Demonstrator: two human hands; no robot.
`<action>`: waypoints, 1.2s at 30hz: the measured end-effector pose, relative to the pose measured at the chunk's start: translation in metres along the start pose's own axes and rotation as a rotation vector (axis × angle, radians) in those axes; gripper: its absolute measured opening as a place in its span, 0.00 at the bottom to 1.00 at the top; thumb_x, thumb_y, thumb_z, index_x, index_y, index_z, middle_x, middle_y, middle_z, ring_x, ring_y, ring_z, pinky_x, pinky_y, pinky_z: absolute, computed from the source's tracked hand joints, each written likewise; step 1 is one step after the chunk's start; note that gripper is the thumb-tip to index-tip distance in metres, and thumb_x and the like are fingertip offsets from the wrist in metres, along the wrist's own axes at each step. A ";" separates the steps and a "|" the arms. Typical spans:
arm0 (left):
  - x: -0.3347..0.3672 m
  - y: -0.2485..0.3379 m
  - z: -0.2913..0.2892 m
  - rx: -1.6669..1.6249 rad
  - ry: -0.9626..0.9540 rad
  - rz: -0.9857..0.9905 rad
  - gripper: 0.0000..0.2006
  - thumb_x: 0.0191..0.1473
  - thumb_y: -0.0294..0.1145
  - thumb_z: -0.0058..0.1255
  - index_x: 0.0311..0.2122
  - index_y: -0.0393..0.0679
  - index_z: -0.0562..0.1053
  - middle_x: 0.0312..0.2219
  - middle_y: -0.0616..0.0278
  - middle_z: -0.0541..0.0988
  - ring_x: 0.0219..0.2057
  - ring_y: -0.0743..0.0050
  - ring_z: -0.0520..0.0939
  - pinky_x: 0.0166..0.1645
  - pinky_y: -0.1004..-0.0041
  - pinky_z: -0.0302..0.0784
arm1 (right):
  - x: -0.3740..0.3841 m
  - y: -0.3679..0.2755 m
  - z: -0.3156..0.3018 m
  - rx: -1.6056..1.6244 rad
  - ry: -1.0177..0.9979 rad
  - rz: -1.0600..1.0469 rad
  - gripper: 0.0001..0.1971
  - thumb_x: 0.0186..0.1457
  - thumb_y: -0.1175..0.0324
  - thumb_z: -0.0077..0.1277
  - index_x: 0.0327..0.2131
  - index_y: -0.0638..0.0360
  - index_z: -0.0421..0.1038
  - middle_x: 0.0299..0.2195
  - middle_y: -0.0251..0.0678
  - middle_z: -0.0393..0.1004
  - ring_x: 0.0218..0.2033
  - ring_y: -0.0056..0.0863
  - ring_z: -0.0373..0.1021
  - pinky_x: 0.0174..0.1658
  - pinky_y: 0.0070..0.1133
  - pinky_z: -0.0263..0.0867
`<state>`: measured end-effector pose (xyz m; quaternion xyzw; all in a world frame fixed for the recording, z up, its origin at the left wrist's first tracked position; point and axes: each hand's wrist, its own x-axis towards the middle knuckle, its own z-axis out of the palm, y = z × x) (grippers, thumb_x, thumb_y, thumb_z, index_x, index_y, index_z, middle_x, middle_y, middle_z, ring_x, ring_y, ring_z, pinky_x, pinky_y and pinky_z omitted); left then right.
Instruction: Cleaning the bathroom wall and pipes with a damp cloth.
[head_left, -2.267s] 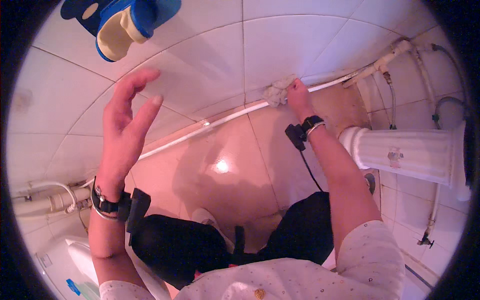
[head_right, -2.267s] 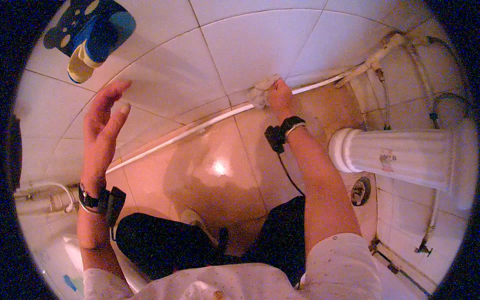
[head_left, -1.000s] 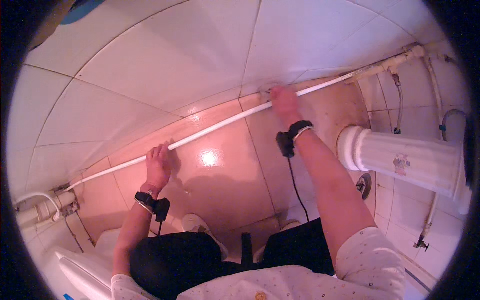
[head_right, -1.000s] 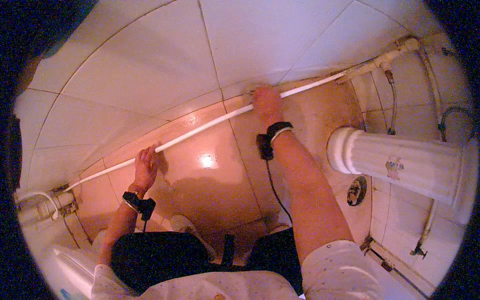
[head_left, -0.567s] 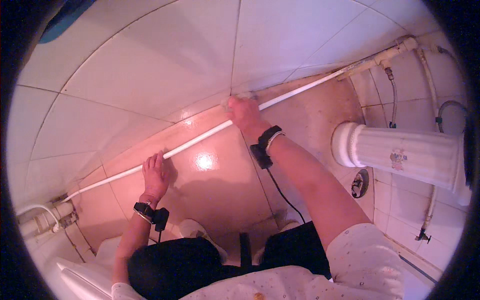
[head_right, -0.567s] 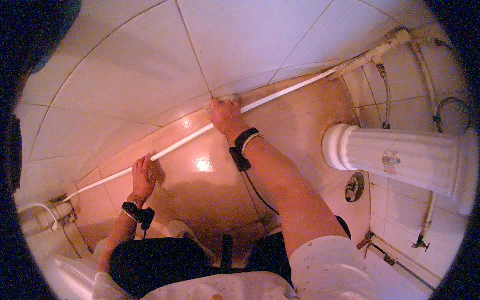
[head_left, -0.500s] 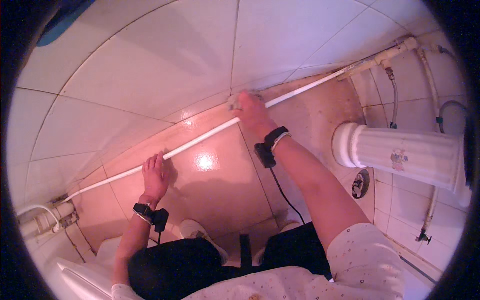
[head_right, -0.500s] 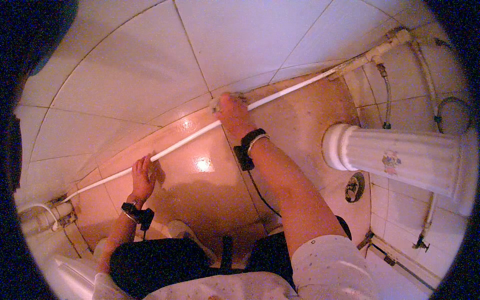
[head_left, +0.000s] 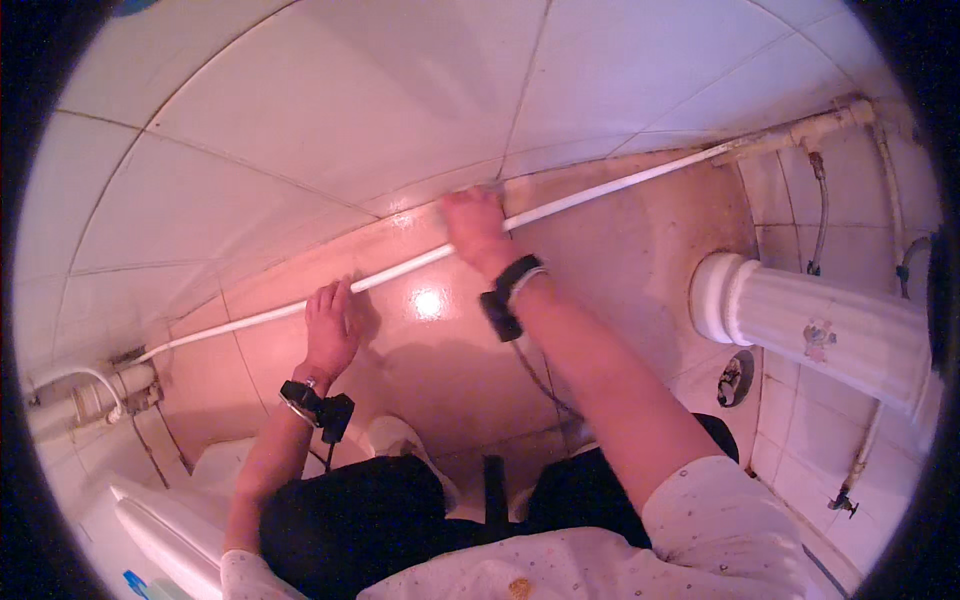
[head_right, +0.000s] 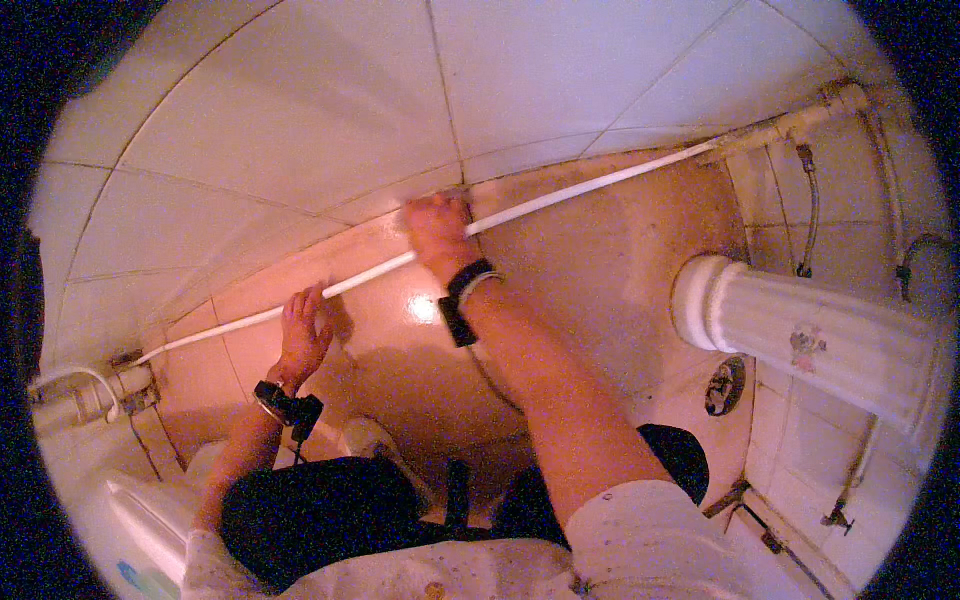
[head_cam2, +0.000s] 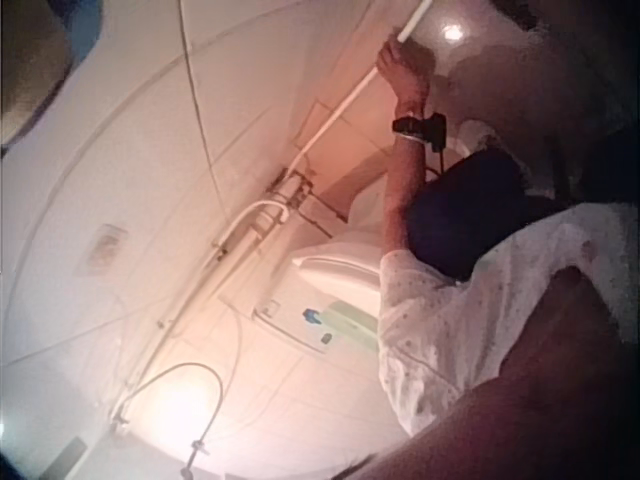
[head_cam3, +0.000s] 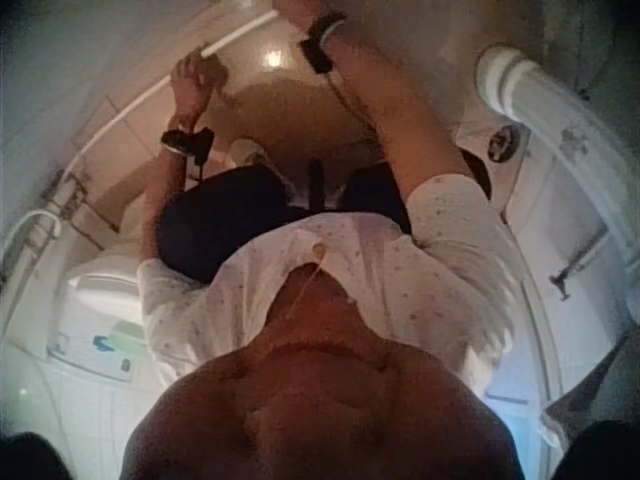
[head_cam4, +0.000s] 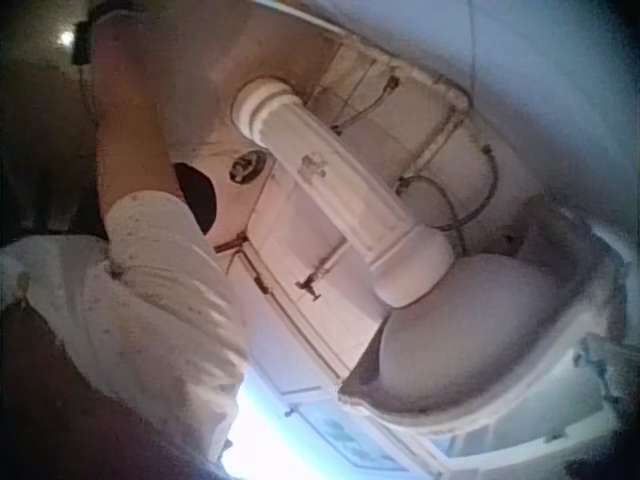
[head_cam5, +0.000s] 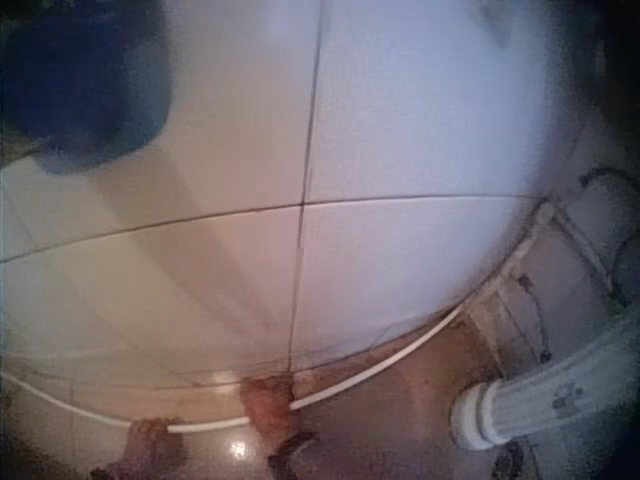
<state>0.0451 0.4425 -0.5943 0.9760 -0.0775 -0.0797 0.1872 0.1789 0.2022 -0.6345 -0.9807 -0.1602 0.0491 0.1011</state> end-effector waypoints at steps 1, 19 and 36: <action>-0.006 -0.005 -0.004 0.009 -0.011 -0.006 0.33 0.36 0.22 0.47 0.54 0.40 0.57 0.47 0.48 0.64 0.50 0.50 0.61 0.56 0.59 0.51 | 0.002 -0.027 -0.008 0.044 -0.075 -0.029 0.09 0.43 0.71 0.43 0.31 0.53 0.70 0.32 0.34 0.73 0.41 0.32 0.66 0.43 0.33 0.59; -0.007 -0.009 0.001 -0.012 -0.003 0.063 0.36 0.33 0.21 0.50 0.54 0.43 0.56 0.45 0.50 0.64 0.48 0.49 0.62 0.55 0.59 0.55 | -0.028 0.264 -0.077 -0.333 0.126 0.070 0.08 0.46 0.71 0.41 0.31 0.54 0.70 0.30 0.41 0.73 0.35 0.38 0.69 0.38 0.34 0.63; -0.012 -0.002 -0.011 0.081 -0.050 -0.022 0.39 0.31 0.21 0.53 0.54 0.43 0.54 0.47 0.49 0.61 0.50 0.48 0.60 0.56 0.59 0.53 | -0.006 0.203 -0.009 0.408 0.184 -0.152 0.07 0.43 0.69 0.43 0.25 0.57 0.72 0.28 0.42 0.71 0.33 0.39 0.67 0.37 0.31 0.64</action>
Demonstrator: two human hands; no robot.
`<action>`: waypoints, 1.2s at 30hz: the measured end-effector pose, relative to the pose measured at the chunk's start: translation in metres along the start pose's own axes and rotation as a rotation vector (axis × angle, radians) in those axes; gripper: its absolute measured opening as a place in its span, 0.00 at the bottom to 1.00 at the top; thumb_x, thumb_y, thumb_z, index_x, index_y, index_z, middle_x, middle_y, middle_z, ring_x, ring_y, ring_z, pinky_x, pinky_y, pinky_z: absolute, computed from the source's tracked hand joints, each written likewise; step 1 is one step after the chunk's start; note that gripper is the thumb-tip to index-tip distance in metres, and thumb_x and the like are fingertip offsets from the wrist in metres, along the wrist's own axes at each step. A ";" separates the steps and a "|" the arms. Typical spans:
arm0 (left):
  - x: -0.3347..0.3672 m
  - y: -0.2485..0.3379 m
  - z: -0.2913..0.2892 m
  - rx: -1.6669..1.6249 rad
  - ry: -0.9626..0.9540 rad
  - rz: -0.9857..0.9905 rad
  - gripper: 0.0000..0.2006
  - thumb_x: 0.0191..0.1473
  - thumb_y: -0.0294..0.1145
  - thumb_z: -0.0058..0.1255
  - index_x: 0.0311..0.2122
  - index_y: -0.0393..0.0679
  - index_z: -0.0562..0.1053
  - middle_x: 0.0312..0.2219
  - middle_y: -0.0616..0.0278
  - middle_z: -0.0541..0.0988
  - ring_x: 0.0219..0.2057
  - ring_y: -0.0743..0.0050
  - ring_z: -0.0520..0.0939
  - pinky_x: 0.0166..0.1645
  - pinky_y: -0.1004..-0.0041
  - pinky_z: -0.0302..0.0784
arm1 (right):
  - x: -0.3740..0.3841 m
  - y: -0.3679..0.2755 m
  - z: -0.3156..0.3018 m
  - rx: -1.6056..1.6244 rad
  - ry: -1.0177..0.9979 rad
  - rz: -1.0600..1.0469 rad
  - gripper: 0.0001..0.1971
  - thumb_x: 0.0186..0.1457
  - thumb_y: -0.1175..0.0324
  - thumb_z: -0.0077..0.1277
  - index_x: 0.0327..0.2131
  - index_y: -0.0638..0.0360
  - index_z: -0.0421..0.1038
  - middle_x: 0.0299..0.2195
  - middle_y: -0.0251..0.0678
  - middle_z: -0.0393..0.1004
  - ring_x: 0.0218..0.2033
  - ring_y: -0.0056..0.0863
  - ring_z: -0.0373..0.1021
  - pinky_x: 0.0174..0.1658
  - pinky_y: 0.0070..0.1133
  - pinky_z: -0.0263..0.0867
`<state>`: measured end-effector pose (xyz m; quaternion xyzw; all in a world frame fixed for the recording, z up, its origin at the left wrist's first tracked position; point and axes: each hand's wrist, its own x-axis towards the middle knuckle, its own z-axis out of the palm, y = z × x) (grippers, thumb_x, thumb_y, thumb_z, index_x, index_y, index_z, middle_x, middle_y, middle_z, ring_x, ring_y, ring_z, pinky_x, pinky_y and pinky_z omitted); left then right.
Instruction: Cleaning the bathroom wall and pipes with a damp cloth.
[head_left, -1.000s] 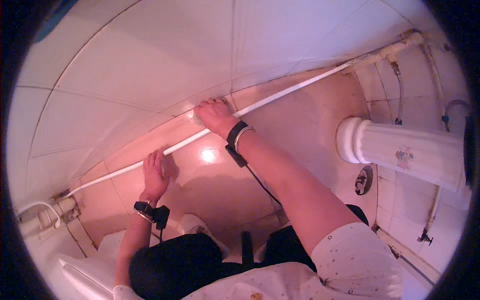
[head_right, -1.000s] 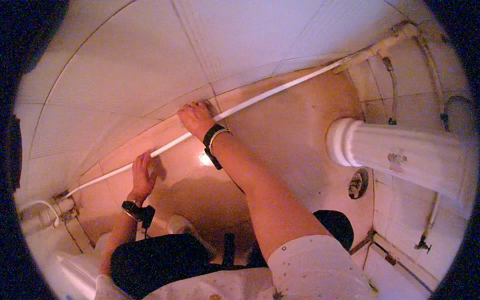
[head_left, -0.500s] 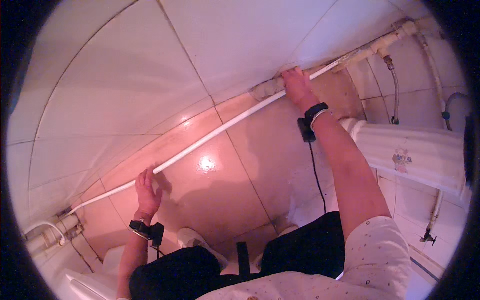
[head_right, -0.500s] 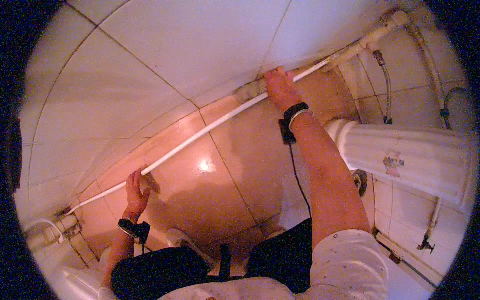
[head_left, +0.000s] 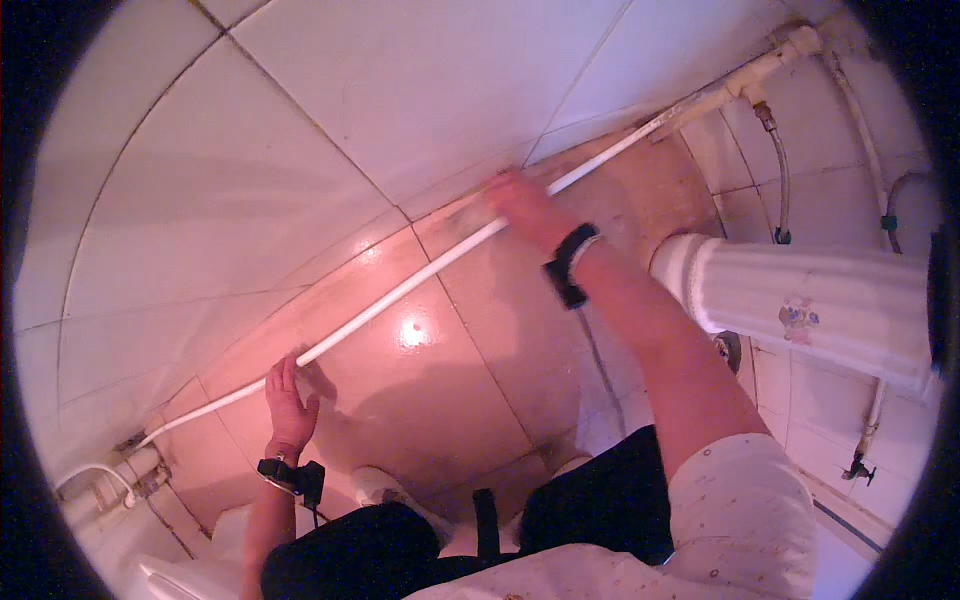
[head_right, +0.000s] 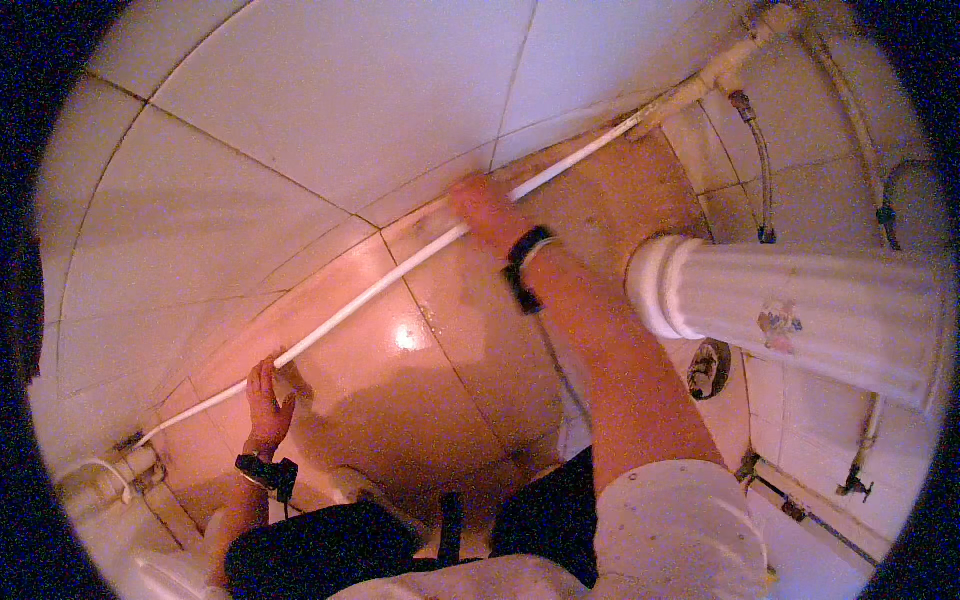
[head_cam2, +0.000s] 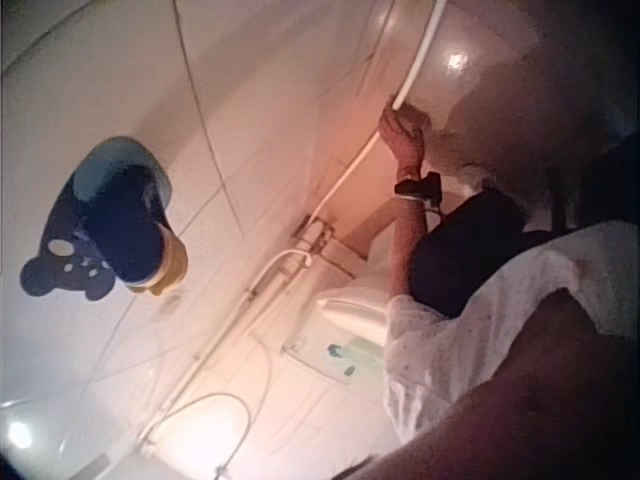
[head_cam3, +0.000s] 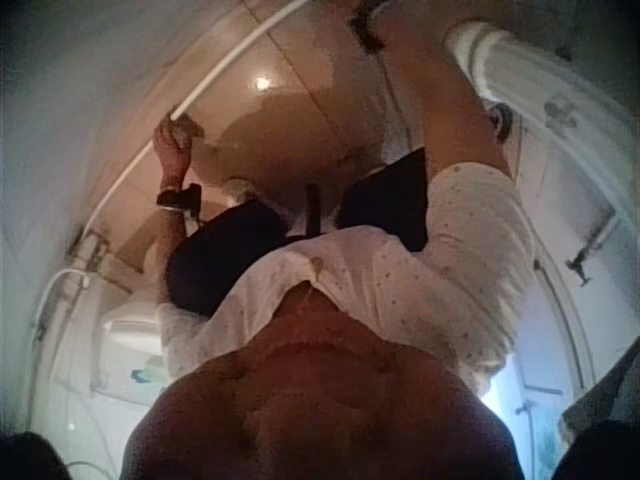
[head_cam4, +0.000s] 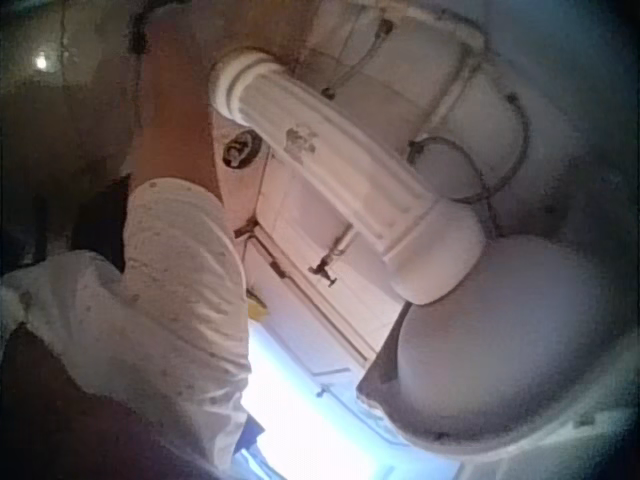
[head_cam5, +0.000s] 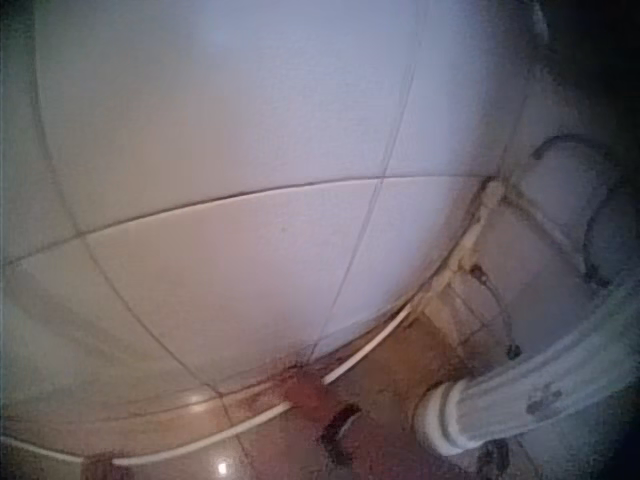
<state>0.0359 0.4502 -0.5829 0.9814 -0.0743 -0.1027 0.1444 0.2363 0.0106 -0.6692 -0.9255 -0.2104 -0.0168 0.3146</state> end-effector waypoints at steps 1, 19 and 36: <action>0.004 0.001 0.011 -0.008 0.011 0.014 0.40 0.30 0.21 0.54 0.54 0.44 0.54 0.47 0.50 0.61 0.50 0.48 0.60 0.56 0.59 0.54 | -0.010 0.027 -0.029 0.054 -0.121 0.207 0.09 0.45 0.70 0.42 0.29 0.57 0.72 0.31 0.45 0.72 0.32 0.42 0.68 0.38 0.31 0.64; 0.012 -0.003 0.012 -0.104 -0.012 0.086 0.39 0.33 0.27 0.52 0.55 0.38 0.52 0.48 0.47 0.61 0.52 0.48 0.58 0.57 0.57 0.49 | -0.001 -0.012 -0.022 -0.682 -0.148 0.414 0.08 0.48 0.69 0.42 0.27 0.55 0.73 0.29 0.39 0.71 0.36 0.37 0.67 0.38 0.40 0.60; 0.011 0.002 0.010 0.007 0.004 -0.003 0.40 0.34 0.31 0.56 0.56 0.41 0.51 0.50 0.51 0.58 0.54 0.52 0.55 0.58 0.57 0.46 | 0.011 -0.139 -0.027 -0.172 -0.117 0.101 0.15 0.48 0.59 0.46 0.22 0.62 0.71 0.26 0.47 0.71 0.31 0.42 0.66 0.33 0.33 0.62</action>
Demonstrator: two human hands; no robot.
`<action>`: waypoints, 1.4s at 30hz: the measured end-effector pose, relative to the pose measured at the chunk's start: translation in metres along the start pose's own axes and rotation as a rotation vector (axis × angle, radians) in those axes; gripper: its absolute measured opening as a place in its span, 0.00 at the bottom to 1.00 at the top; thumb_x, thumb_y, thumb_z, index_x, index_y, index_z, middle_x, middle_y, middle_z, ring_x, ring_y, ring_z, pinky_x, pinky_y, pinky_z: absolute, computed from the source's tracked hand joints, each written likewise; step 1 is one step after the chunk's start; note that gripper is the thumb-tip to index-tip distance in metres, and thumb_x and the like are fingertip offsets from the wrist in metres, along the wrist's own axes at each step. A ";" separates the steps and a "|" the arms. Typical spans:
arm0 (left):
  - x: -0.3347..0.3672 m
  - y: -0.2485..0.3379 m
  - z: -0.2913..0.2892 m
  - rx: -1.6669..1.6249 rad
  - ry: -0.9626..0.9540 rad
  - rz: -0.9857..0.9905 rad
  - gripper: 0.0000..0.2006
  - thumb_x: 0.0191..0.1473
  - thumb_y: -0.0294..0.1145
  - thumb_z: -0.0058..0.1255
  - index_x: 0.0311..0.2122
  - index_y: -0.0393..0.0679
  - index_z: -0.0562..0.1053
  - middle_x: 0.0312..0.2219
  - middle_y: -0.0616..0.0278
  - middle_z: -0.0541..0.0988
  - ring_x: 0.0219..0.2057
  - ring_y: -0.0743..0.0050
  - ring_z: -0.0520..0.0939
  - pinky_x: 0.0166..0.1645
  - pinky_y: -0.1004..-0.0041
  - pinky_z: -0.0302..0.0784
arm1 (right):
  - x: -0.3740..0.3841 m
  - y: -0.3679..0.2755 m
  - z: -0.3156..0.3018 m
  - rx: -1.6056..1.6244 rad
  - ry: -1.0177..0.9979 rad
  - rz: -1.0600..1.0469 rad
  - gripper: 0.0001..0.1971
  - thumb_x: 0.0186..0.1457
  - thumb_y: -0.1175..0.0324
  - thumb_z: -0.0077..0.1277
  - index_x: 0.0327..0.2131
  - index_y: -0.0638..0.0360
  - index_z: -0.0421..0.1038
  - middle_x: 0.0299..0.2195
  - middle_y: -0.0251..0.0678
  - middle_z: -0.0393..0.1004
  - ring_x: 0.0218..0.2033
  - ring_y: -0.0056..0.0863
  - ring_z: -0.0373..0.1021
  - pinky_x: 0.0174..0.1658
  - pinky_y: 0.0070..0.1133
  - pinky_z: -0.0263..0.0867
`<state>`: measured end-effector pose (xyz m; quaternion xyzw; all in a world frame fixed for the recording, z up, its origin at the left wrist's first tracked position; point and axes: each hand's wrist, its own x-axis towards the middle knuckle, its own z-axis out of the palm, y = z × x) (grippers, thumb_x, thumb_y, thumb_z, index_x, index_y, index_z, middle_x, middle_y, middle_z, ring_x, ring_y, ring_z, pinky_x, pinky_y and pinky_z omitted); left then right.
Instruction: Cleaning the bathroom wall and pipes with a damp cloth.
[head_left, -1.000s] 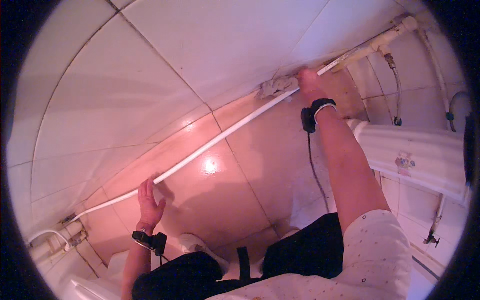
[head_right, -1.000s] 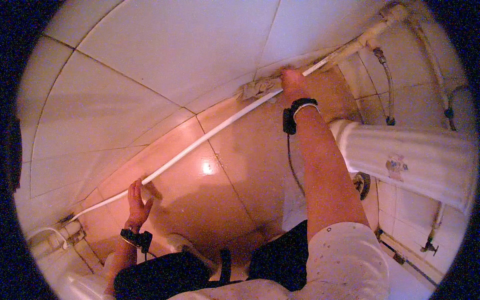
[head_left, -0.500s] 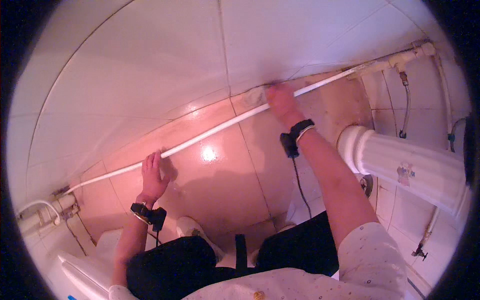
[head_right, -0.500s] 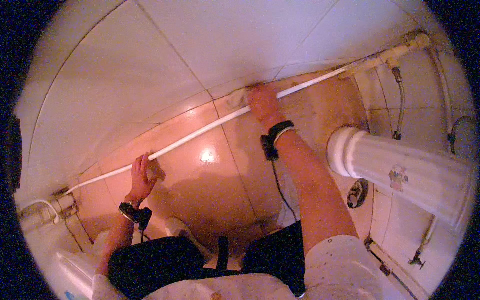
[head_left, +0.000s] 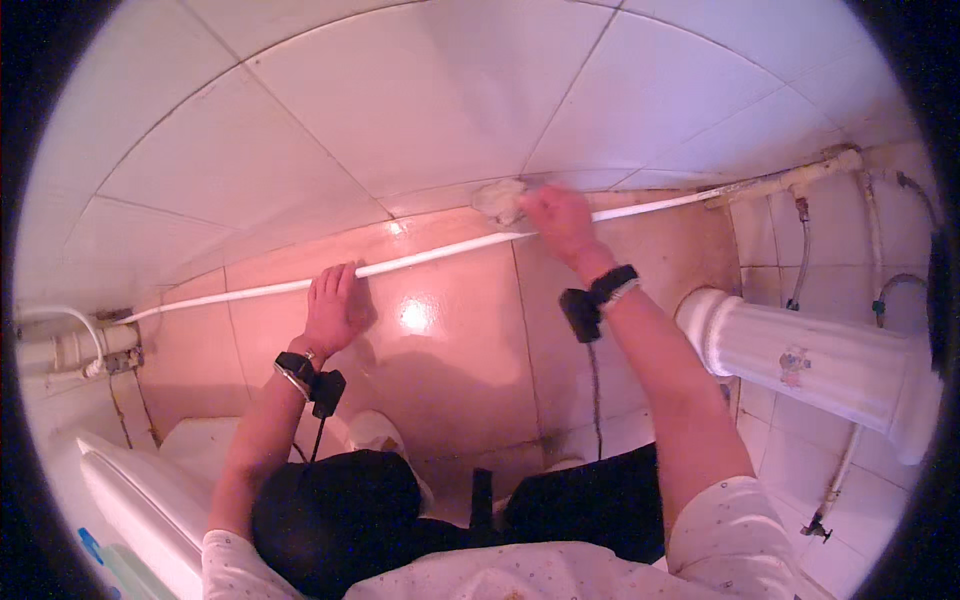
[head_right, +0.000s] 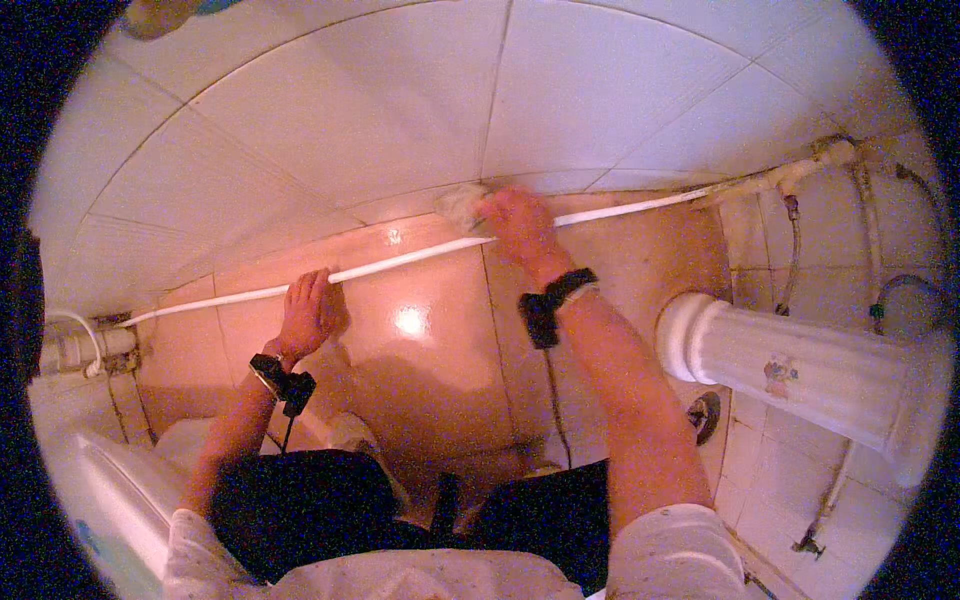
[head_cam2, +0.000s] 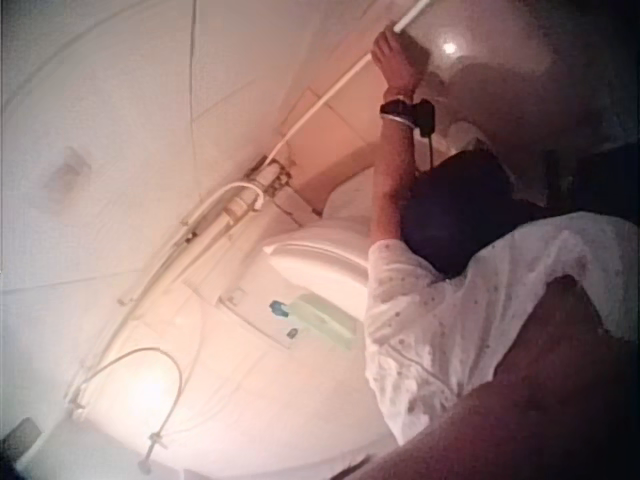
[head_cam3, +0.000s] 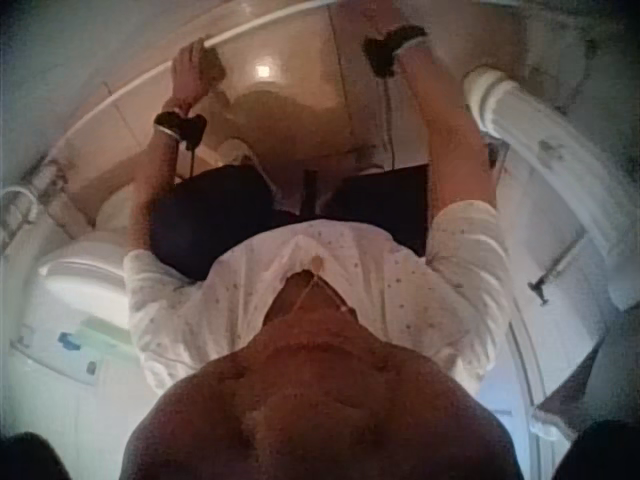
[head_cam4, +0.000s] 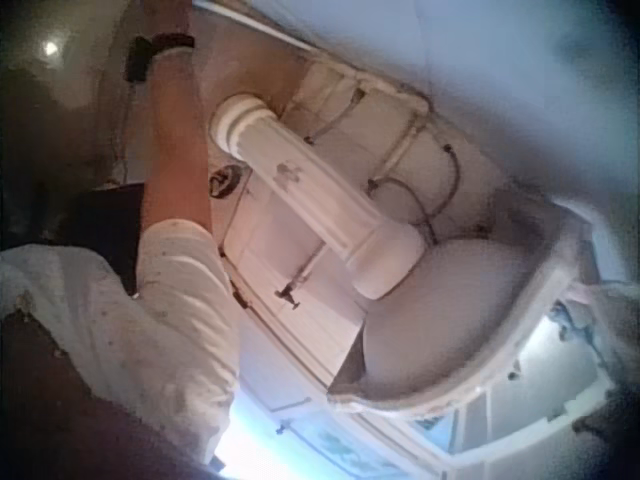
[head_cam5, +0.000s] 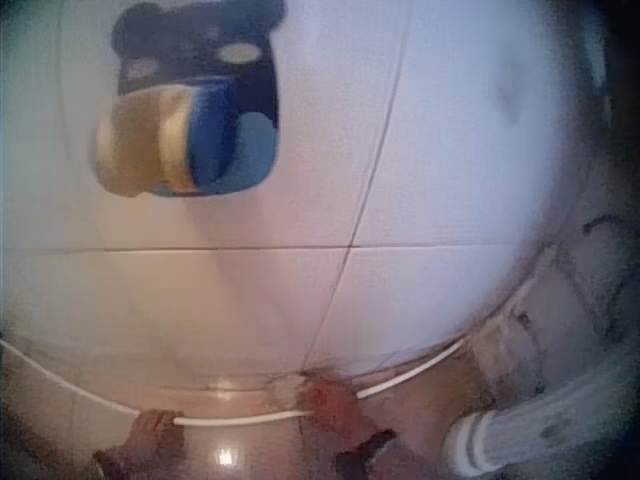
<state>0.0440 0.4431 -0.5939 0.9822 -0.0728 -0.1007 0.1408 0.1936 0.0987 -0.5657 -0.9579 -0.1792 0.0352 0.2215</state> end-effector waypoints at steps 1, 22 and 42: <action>-0.001 -0.001 0.002 -0.011 0.004 0.000 0.40 0.34 0.31 0.56 0.56 0.41 0.51 0.50 0.51 0.58 0.54 0.52 0.55 0.58 0.57 0.46 | -0.003 0.003 -0.015 0.113 0.142 0.007 0.15 0.47 0.59 0.48 0.20 0.63 0.68 0.22 0.45 0.68 0.26 0.38 0.64 0.29 0.31 0.60; 0.011 -0.009 0.007 -0.006 0.005 -0.155 0.15 0.43 0.38 0.52 0.38 0.44 0.69 0.35 0.56 0.71 0.40 0.54 0.67 0.44 0.57 0.61 | -0.034 -0.084 0.073 -0.217 -0.103 -0.402 0.09 0.44 0.68 0.46 0.33 0.54 0.67 0.32 0.36 0.68 0.41 0.31 0.63 0.45 0.30 0.53; 0.008 -0.017 0.011 -0.090 0.049 -0.062 0.14 0.40 0.28 0.53 0.36 0.43 0.69 0.29 0.56 0.70 0.34 0.54 0.67 0.40 0.60 0.62 | -0.050 0.190 -0.109 -0.125 0.355 0.649 0.13 0.48 0.67 0.42 0.37 0.66 0.63 0.34 0.52 0.66 0.34 0.45 0.64 0.39 0.34 0.61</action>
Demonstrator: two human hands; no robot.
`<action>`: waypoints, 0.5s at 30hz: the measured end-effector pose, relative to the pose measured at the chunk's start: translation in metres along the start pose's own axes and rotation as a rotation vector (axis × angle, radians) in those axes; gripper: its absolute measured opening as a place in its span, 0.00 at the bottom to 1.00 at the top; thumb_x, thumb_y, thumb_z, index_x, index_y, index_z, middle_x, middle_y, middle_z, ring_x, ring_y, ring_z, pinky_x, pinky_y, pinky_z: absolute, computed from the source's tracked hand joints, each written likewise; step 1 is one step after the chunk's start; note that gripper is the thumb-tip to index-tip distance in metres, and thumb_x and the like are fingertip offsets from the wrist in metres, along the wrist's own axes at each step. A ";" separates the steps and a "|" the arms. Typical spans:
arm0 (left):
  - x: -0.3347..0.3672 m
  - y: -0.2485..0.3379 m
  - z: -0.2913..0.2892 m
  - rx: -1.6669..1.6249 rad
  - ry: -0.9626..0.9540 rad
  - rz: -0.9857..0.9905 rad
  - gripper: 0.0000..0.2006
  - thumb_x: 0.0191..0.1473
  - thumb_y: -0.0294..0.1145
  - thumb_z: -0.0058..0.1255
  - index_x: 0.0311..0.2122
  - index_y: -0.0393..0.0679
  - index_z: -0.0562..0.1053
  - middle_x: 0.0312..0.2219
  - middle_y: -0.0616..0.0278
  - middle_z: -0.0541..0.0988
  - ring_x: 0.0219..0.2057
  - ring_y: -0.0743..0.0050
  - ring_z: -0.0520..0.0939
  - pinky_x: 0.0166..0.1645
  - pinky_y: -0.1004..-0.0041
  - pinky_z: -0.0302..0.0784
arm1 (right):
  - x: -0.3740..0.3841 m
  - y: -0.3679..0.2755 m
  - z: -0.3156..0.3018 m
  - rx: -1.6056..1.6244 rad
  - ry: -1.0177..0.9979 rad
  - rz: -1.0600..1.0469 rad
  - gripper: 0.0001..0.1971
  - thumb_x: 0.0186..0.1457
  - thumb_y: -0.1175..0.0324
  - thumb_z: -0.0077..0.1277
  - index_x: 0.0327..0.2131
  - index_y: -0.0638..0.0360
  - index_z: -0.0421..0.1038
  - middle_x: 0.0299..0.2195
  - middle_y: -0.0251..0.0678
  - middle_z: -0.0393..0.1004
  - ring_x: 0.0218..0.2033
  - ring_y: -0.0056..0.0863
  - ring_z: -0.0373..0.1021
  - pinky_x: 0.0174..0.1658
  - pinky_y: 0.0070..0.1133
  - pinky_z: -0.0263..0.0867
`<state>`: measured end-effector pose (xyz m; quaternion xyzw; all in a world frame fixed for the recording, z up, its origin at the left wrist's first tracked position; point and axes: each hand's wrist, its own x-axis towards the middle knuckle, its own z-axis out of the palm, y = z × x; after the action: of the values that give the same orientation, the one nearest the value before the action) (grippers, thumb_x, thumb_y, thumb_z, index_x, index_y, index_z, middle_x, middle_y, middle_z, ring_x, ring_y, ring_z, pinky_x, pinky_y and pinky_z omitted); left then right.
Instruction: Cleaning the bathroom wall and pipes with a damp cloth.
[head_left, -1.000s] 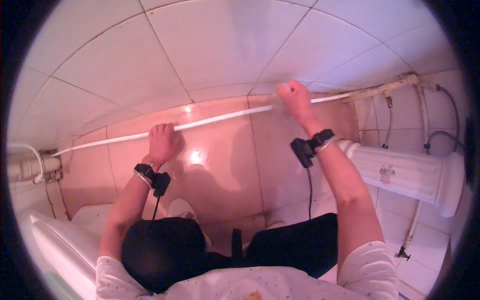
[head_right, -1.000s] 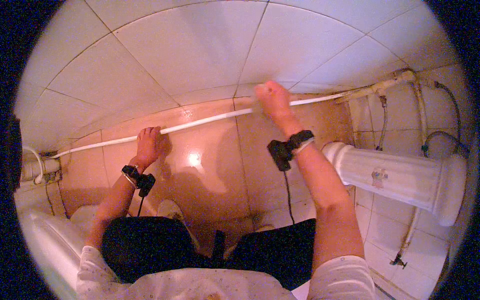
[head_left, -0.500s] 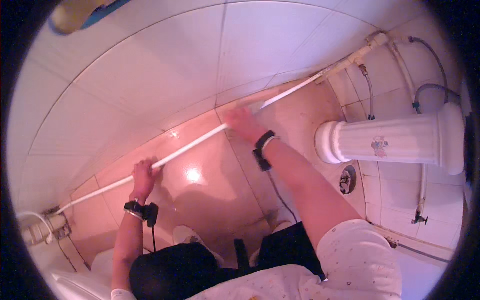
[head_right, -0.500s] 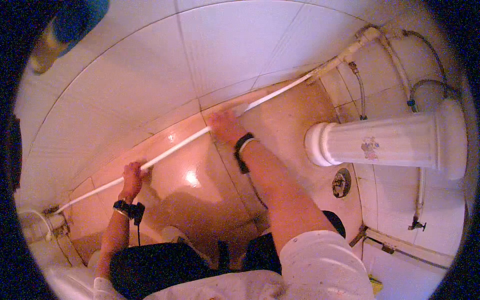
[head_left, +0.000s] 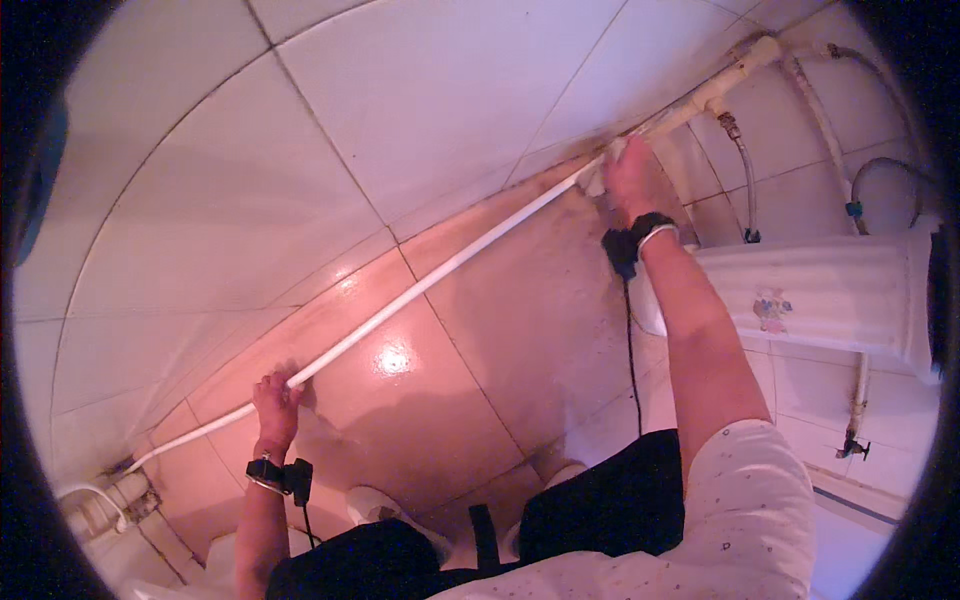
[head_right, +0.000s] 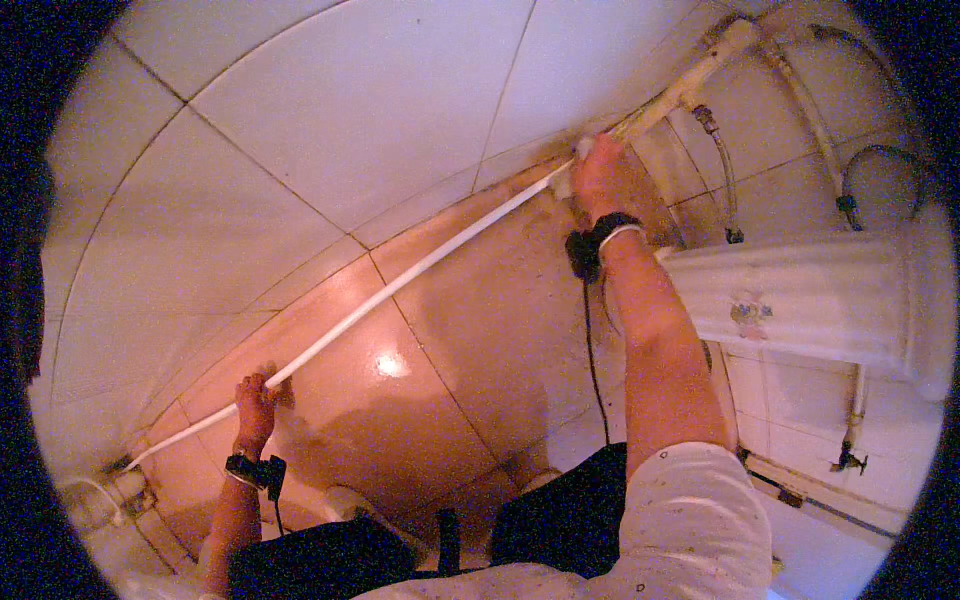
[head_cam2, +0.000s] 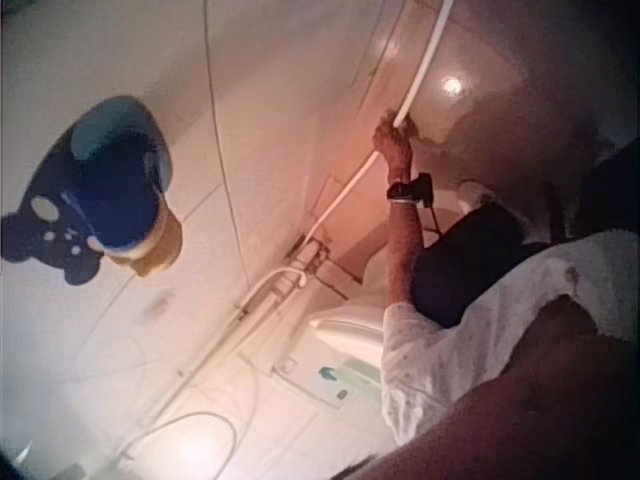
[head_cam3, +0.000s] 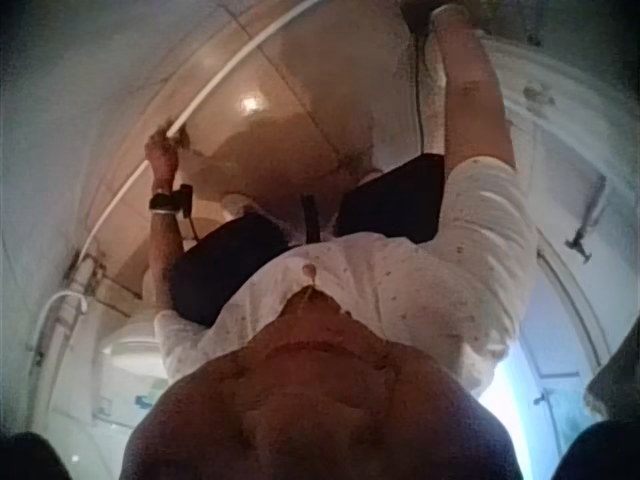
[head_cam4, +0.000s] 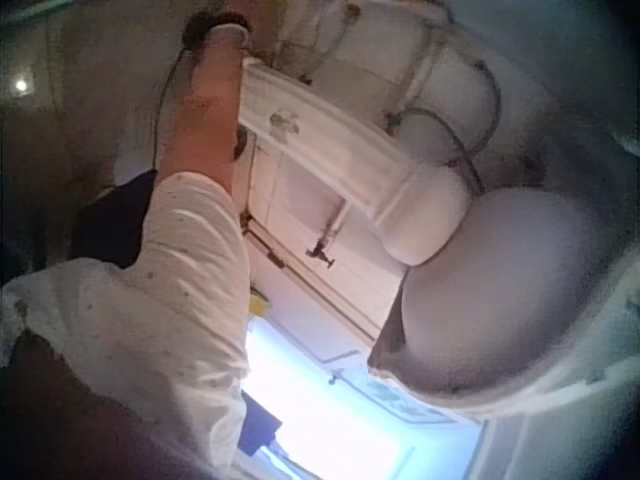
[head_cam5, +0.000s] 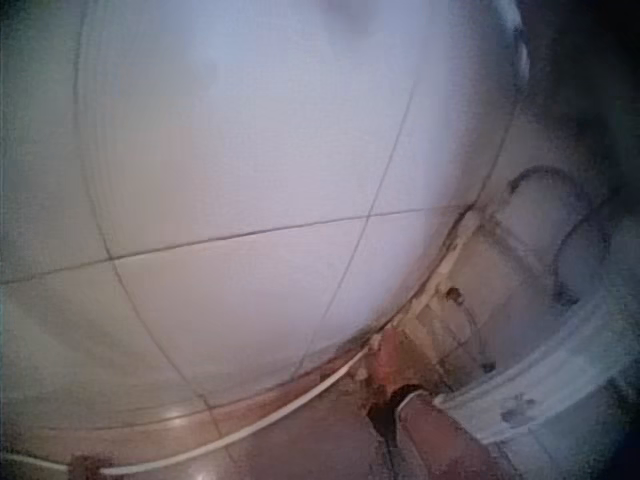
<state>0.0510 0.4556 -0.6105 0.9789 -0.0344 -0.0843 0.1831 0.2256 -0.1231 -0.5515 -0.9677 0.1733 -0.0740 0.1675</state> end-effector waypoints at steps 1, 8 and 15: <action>0.004 0.003 0.008 0.003 -0.016 0.006 0.13 0.40 0.27 0.53 0.35 0.43 0.68 0.28 0.56 0.70 0.33 0.54 0.67 0.39 0.59 0.62 | 0.028 0.034 0.010 0.044 0.218 -0.009 0.17 0.47 0.65 0.45 0.39 0.67 0.62 0.38 0.53 0.65 0.38 0.47 0.63 0.42 0.34 0.60; -0.003 -0.001 0.012 0.056 -0.071 0.006 0.13 0.40 0.27 0.52 0.35 0.42 0.67 0.30 0.54 0.68 0.34 0.52 0.66 0.41 0.58 0.60 | 0.028 0.032 0.072 -0.392 0.008 -0.036 0.32 0.46 0.53 0.49 0.50 0.65 0.56 0.52 0.50 0.55 0.56 0.46 0.49 0.57 0.38 0.43; -0.007 0.001 0.006 0.009 -0.039 0.021 0.14 0.41 0.30 0.52 0.36 0.42 0.67 0.29 0.54 0.68 0.34 0.51 0.66 0.40 0.58 0.60 | 0.041 0.006 0.080 -0.559 -0.195 -0.197 0.13 0.47 0.61 0.42 0.31 0.54 0.74 0.33 0.41 0.74 0.41 0.40 0.67 0.51 0.44 0.49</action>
<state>0.0431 0.4529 -0.6148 0.9774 -0.0483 -0.1013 0.1789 0.2780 -0.1198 -0.6251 -0.9910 0.0753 0.0538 -0.0971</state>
